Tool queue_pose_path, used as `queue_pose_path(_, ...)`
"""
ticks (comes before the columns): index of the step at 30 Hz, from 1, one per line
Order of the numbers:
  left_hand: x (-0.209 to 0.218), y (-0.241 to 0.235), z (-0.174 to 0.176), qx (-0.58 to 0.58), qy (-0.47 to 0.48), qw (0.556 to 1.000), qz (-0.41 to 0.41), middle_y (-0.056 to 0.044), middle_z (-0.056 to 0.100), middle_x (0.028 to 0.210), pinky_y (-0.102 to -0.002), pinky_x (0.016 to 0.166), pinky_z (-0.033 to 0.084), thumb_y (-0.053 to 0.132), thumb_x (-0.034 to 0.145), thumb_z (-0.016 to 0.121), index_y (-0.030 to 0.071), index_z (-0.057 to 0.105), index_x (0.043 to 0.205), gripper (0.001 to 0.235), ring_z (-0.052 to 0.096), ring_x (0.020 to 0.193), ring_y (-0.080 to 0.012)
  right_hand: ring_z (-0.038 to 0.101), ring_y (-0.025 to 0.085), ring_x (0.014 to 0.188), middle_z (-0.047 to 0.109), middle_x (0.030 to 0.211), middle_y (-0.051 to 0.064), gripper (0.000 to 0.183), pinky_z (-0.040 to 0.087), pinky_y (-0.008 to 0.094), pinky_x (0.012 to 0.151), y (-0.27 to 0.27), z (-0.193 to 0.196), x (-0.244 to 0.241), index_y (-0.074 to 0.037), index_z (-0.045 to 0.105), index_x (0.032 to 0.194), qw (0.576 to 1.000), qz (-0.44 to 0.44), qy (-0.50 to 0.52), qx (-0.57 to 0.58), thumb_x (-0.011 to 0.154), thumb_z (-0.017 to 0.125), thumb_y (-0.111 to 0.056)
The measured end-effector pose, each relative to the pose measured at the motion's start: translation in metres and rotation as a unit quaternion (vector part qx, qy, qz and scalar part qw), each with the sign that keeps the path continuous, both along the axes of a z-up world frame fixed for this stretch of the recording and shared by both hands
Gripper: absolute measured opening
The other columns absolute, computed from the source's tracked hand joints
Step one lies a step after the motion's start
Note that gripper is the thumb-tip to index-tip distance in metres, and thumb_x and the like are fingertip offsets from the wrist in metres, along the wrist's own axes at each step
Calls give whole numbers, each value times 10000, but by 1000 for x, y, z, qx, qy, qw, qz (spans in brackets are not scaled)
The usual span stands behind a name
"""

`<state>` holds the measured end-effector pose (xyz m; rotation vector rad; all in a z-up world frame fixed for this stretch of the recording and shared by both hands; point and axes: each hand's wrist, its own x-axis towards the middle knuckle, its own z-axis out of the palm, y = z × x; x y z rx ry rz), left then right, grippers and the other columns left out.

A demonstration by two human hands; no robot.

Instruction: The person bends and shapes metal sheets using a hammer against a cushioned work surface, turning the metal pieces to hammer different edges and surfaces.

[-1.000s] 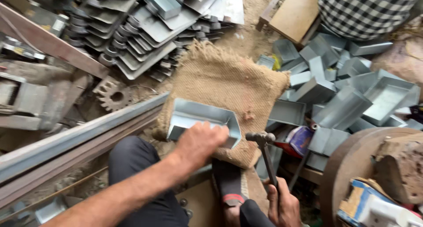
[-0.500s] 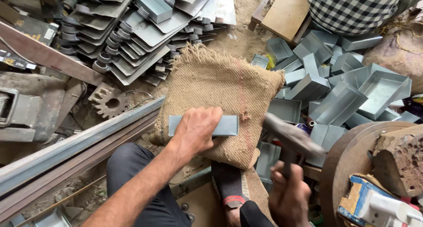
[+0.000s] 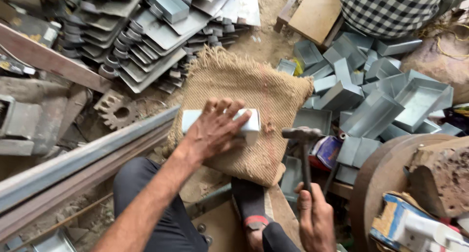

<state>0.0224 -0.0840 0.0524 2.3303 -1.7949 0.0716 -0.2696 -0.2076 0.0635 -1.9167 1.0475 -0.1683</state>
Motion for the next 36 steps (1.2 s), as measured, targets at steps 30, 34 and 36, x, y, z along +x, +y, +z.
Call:
queue_pose_path(30,-40,32,-65,-98,413,876,228,-369,183,1540,-568,1184,321,591,651,1015,-41,-35,1522,1504,261,1470,-549,563,139,455,580,551,85,559,496,339,485,-11,68,48,-229,513,1530,993,88,52,-65,979,594,-184)
queue_pose_path(34,-37,27,-57,-217,427,861,173,-223,447,1446,-509,1116,467,558,598,932,31,174,1546,1323,519,1346,-420,630,110,539,640,602,88,520,506,307,555,-9,106,65,-173,553,1501,959,146,-11,-242,984,583,-125)
queue_pose_path(36,-34,29,-54,-248,426,857,151,-220,462,1436,-511,1103,480,554,599,925,28,200,1539,1298,534,1336,-415,656,106,634,710,806,146,474,511,299,651,-4,111,65,-169,544,1521,932,101,-103,-333,1052,580,-104)
